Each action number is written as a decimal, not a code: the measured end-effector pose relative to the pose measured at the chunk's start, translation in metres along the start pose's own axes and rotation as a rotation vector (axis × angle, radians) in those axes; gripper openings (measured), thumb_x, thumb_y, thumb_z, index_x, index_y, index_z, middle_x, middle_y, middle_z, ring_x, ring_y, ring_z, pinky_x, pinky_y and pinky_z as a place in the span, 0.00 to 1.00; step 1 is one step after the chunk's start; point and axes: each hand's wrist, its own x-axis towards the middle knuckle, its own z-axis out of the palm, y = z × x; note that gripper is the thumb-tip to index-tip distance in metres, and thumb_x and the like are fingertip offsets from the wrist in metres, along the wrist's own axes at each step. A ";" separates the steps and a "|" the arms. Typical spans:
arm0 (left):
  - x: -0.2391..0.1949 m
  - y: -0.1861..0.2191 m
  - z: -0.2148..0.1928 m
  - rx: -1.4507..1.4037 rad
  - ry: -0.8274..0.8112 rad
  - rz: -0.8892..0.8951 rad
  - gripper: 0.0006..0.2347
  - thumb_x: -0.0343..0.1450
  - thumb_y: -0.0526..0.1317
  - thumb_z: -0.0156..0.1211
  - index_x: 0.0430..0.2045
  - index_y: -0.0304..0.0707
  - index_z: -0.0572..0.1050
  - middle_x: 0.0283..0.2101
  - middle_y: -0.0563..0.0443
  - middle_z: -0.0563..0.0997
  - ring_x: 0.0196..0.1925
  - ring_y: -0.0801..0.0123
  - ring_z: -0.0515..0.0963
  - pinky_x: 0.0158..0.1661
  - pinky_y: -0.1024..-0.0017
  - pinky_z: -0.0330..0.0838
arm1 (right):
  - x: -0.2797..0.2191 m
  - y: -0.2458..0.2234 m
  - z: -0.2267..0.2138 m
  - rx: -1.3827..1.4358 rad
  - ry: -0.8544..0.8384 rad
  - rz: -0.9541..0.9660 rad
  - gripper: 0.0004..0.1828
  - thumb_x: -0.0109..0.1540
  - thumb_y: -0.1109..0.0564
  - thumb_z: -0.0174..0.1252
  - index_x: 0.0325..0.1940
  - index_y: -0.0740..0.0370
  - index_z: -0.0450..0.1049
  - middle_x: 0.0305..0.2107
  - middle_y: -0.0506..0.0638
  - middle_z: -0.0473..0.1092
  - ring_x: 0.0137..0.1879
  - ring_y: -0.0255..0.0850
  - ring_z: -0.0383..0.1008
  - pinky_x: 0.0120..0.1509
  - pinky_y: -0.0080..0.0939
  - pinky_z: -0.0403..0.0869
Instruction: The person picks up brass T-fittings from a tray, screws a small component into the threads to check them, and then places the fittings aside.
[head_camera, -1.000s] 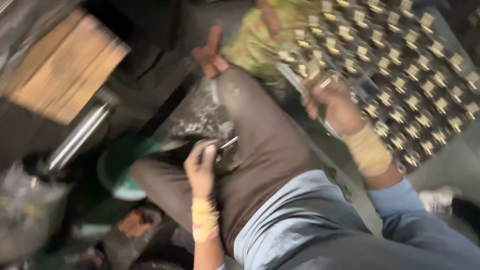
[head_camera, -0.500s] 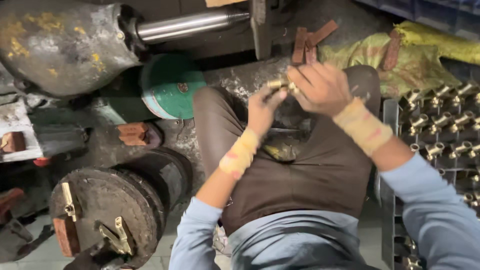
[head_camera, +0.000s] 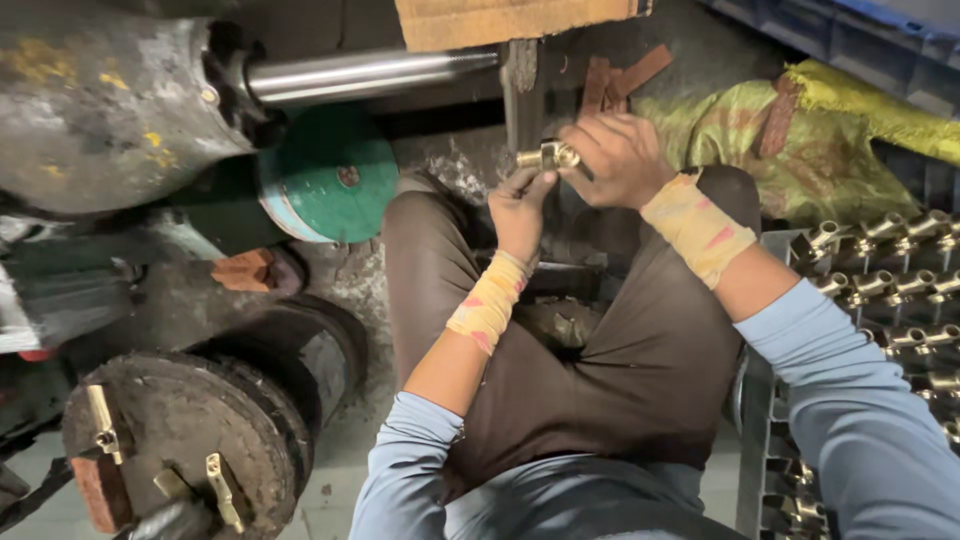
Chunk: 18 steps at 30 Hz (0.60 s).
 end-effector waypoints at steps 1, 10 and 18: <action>-0.002 0.002 -0.001 -0.009 0.004 -0.017 0.05 0.72 0.31 0.67 0.34 0.23 0.82 0.32 0.55 0.78 0.34 0.80 0.70 0.36 0.78 0.64 | -0.001 0.000 0.002 0.028 -0.050 0.037 0.18 0.60 0.48 0.66 0.49 0.60 0.76 0.37 0.49 0.72 0.44 0.46 0.76 0.45 0.47 0.72; -0.004 0.015 0.003 -0.082 0.020 -0.120 0.05 0.73 0.32 0.64 0.33 0.23 0.81 0.32 0.52 0.83 0.35 0.76 0.77 0.41 0.77 0.72 | 0.013 0.026 0.022 0.305 -0.415 0.310 0.17 0.61 0.46 0.64 0.38 0.64 0.78 0.29 0.56 0.75 0.37 0.55 0.77 0.41 0.54 0.70; 0.012 0.001 -0.003 -0.038 0.040 -0.157 0.05 0.72 0.34 0.66 0.33 0.26 0.82 0.29 0.51 0.83 0.31 0.77 0.78 0.36 0.78 0.72 | 0.018 0.068 0.064 0.613 -0.833 0.690 0.25 0.62 0.44 0.65 0.30 0.73 0.78 0.24 0.60 0.73 0.30 0.50 0.73 0.39 0.51 0.71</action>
